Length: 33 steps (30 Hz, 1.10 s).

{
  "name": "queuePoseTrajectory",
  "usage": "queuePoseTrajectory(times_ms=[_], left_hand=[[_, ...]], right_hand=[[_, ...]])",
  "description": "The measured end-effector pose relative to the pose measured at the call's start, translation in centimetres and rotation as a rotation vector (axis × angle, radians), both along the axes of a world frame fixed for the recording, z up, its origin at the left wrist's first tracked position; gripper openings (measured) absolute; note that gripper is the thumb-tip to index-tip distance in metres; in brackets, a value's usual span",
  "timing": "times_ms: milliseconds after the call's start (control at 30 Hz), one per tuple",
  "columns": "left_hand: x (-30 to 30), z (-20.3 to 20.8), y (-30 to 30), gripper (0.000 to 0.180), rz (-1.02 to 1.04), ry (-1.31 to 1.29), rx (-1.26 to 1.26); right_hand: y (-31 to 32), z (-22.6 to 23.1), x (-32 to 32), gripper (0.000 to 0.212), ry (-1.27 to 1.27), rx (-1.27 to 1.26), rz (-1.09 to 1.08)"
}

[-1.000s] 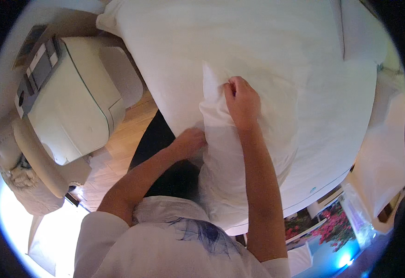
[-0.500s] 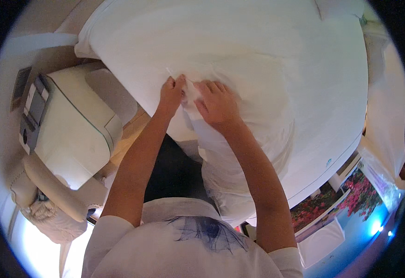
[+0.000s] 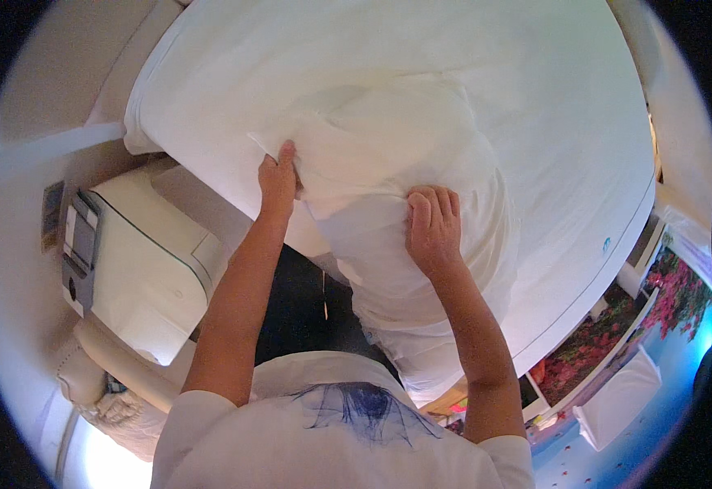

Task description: The person inserts a pillow into a white pillowcase on a bed, then smooths and arranges the fitted sheet. The pillow is placed at the head of the bed after being fully encased.

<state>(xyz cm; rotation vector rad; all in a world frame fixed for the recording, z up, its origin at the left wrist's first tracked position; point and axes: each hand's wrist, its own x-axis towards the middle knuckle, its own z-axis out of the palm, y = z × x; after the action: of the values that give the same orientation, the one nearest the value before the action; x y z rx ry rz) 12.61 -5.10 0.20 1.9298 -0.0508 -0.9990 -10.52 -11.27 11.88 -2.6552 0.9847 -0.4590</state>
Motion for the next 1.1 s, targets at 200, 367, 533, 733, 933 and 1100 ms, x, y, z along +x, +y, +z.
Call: queuePoseTrajectory(times_ms=[200, 367, 533, 733, 933, 1100], left_hand=[[-0.4, 2.5, -2.6, 0.042, -0.039, -0.07, 0.035], [-2.2, 0.6, -3.4, 0.045, -0.039, -0.122, 0.0], [-3.2, 2.4, -0.4, 0.042, -0.052, -0.04, -0.069], [-9.3, 3.5, 7.4, 0.023, -0.368, -0.122, -0.05], [-17.1, 12.3, 9.4, 0.042, -1.064, -0.732, -0.465], [-20.9, 12.3, 7.5, 0.031, -1.431, -0.989, -0.539]], right_hand=[[0.1, 2.7, -3.7, 0.016, 0.081, 0.31, 0.022], [3.4, 3.6, -6.0, 0.014, 0.036, 0.408, -0.039], [4.0, 2.9, -9.0, 0.018, -0.024, 0.236, -0.111], [3.9, 2.4, -17.9, 0.031, 0.138, 0.018, -0.399], [3.5, 1.4, -20.8, 0.027, 0.205, -0.006, -0.449], [2.8, 0.0, -22.3, 0.016, -0.007, 0.062, -0.44]])
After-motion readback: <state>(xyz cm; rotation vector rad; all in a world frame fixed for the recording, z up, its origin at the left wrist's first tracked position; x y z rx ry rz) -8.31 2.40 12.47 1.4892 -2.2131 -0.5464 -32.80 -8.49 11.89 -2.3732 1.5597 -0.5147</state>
